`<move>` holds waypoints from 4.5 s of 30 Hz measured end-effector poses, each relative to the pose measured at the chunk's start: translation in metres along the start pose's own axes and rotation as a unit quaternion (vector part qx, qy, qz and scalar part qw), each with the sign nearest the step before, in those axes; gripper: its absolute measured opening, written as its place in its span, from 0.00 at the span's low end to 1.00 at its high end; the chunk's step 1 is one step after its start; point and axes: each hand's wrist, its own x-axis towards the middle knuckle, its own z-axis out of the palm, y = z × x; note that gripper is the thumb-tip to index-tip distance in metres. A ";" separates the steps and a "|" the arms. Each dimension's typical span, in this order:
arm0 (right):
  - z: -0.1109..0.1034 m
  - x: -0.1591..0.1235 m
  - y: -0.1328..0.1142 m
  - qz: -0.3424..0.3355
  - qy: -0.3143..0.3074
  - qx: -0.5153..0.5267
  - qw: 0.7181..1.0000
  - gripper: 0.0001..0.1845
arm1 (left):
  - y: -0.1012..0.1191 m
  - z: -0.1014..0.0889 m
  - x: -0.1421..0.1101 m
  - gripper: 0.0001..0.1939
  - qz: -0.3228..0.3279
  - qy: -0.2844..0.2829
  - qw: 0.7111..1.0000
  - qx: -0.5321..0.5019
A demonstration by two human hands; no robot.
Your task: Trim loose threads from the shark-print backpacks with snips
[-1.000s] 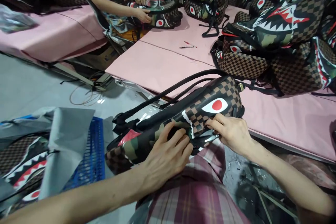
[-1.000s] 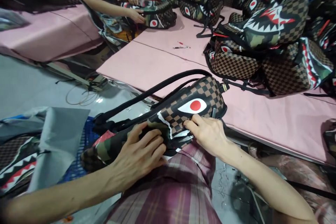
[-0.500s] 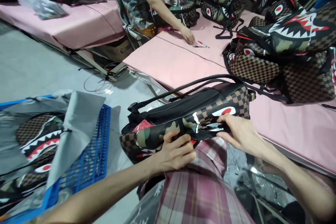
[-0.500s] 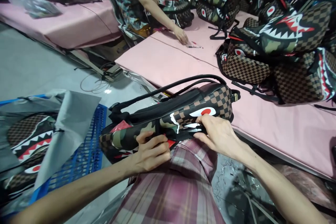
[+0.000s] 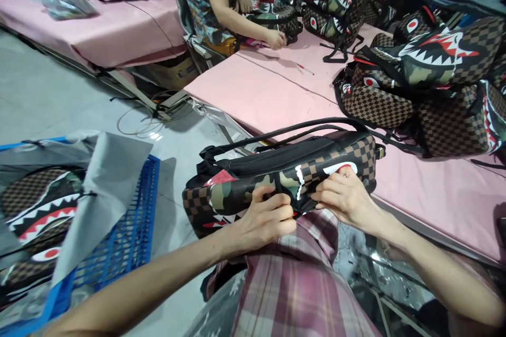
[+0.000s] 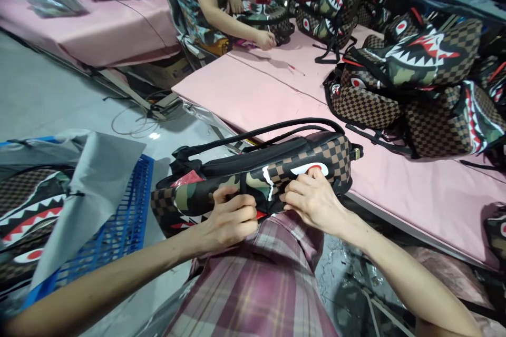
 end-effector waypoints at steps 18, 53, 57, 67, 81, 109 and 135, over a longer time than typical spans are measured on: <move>-0.008 0.019 -0.002 -0.075 -0.073 -0.034 0.994 0.15 | -0.004 0.012 -0.003 0.13 0.043 0.039 0.998 -0.040; 0.054 -0.005 -0.034 0.187 0.248 0.193 0.931 0.11 | -0.011 0.009 0.007 0.12 0.008 0.063 0.996 -0.062; 0.032 -0.013 -0.029 0.290 0.338 0.236 0.863 0.09 | -0.011 0.010 0.006 0.11 -0.009 0.026 0.998 -0.053; 0.039 -0.056 -0.041 0.362 0.129 0.064 0.921 0.23 | -0.008 -0.007 0.049 0.14 -0.059 -0.138 0.987 -0.053; 0.041 -0.058 -0.050 0.303 0.189 0.067 0.932 0.10 | -0.003 -0.002 0.063 0.09 -0.062 -0.231 0.971 -0.009; 0.042 -0.032 -0.054 0.215 0.145 0.029 0.965 0.08 | -0.020 0.005 0.052 0.10 0.061 -0.166 0.983 0.043; 0.024 0.000 -0.024 0.045 -0.048 0.039 0.997 0.14 | -0.012 0.013 0.040 0.11 0.060 -0.219 0.973 -0.028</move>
